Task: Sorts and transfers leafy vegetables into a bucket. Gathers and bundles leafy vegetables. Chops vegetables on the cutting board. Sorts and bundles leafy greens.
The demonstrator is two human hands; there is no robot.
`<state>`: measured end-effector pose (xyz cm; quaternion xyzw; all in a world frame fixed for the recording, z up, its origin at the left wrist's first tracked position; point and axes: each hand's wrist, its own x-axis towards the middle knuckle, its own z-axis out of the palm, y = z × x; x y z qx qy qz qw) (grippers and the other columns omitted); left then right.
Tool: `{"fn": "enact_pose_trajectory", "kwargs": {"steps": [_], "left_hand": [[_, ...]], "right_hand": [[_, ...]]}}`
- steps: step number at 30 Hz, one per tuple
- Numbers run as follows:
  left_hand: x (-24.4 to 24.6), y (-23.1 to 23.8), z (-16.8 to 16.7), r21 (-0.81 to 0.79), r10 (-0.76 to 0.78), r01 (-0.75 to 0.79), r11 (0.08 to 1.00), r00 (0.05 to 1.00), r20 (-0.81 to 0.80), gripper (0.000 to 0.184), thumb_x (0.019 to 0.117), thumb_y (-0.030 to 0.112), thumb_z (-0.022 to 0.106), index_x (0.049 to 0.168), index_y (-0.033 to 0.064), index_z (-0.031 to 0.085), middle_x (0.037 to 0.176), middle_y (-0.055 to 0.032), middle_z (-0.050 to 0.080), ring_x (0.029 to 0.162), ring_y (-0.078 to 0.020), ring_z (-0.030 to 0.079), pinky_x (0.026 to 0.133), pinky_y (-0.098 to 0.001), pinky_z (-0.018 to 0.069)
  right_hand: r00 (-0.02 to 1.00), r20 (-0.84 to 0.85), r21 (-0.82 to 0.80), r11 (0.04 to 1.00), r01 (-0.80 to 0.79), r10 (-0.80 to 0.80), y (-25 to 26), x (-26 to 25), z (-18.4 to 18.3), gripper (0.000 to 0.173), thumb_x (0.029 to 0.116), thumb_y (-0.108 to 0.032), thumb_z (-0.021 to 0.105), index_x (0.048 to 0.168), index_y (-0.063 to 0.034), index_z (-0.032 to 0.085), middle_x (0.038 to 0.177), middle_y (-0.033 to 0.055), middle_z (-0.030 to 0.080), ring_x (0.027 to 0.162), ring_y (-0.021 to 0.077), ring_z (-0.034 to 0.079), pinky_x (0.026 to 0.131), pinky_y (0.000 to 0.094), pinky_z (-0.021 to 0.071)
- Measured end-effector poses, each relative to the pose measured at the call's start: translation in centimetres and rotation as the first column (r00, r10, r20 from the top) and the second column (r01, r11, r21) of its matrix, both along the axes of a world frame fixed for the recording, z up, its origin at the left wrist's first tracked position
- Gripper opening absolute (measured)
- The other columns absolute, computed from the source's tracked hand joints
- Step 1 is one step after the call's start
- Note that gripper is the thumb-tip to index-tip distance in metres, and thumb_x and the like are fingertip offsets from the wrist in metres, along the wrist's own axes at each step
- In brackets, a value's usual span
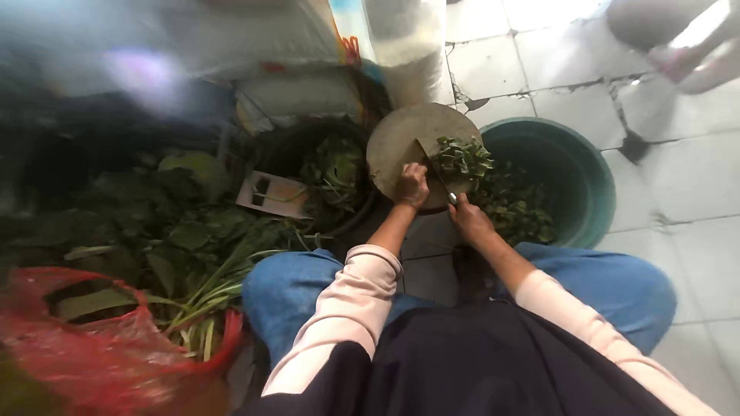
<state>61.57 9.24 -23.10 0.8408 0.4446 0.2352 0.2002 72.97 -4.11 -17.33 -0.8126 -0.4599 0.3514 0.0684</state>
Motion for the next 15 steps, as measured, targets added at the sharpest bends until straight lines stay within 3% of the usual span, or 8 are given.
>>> {"fn": "enact_pose_trajectory", "kwargs": {"steps": [3,5,8,12,15], "left_hand": [[-0.7,-0.1,-1.2,0.067,0.058,-0.058,0.996,0.998,0.008,0.031,0.0927,-0.004,0.057,0.116,0.0033,0.077,0.117,-0.0269,0.066,0.119,-0.0446,0.059,0.105,-0.0503,0.0472],[-0.9,0.1,0.0,-0.030,0.051,-0.052,0.998,0.998,-0.029,0.028,0.0924,-0.002,0.060,0.115,-0.0001,0.075,0.114,-0.0269,0.069,0.117,-0.0440,0.061,0.104,-0.0511,0.0480],[-0.7,0.1,2.4,-0.213,0.070,-0.094,0.972,0.990,-0.121,0.029,0.0987,0.004,0.058,0.126,-0.0015,0.069,0.125,-0.0229,0.069,0.126,-0.0396,0.061,0.109,-0.0510,0.0472],[-0.7,0.4,2.4,-0.161,0.052,-0.067,0.985,0.994,-0.094,0.021,0.0895,0.000,0.065,0.109,-0.0069,0.069,0.110,-0.0255,0.071,0.114,-0.0429,0.065,0.098,-0.0559,0.0507],[-0.8,0.5,1.8,-0.154,0.028,-0.040,0.987,0.997,-0.075,0.021,0.0915,-0.001,0.060,0.107,-0.0057,0.073,0.111,-0.0236,0.071,0.116,-0.0404,0.064,0.100,-0.0527,0.0505]], "right_hand": [[0.999,-0.040,0.098,0.995,0.006,-0.002,1.0,0.8,-0.8,0.046,0.1120,-0.041,0.039,0.138,-0.0044,0.048,0.103,0.0246,0.070,0.098,0.0437,0.071,0.084,0.0599,0.0562],[0.999,-0.045,0.154,0.988,0.016,-0.009,0.2,1.2,0.0,0.046,0.1118,-0.042,0.040,0.139,-0.0053,0.049,0.098,0.0240,0.070,0.092,0.0434,0.072,0.080,0.0603,0.0563],[1.000,0.006,0.149,0.989,-0.002,0.001,-2.2,1.0,2.6,0.043,0.1115,-0.041,0.041,0.134,-0.0062,0.050,0.091,0.0218,0.068,0.087,0.0420,0.071,0.076,0.0596,0.0561],[0.998,0.031,-0.020,0.999,-0.049,0.050,-4.7,0.4,2.7,0.044,0.1121,-0.041,0.038,0.137,-0.0073,0.050,0.101,0.0215,0.070,0.099,0.0408,0.071,0.085,0.0570,0.0556],[0.997,0.071,-0.093,0.995,-0.031,0.038,-4.2,-0.5,1.0,0.044,0.1119,-0.040,0.039,0.140,-0.0072,0.048,0.110,0.0222,0.070,0.106,0.0412,0.070,0.089,0.0568,0.0554]]}}
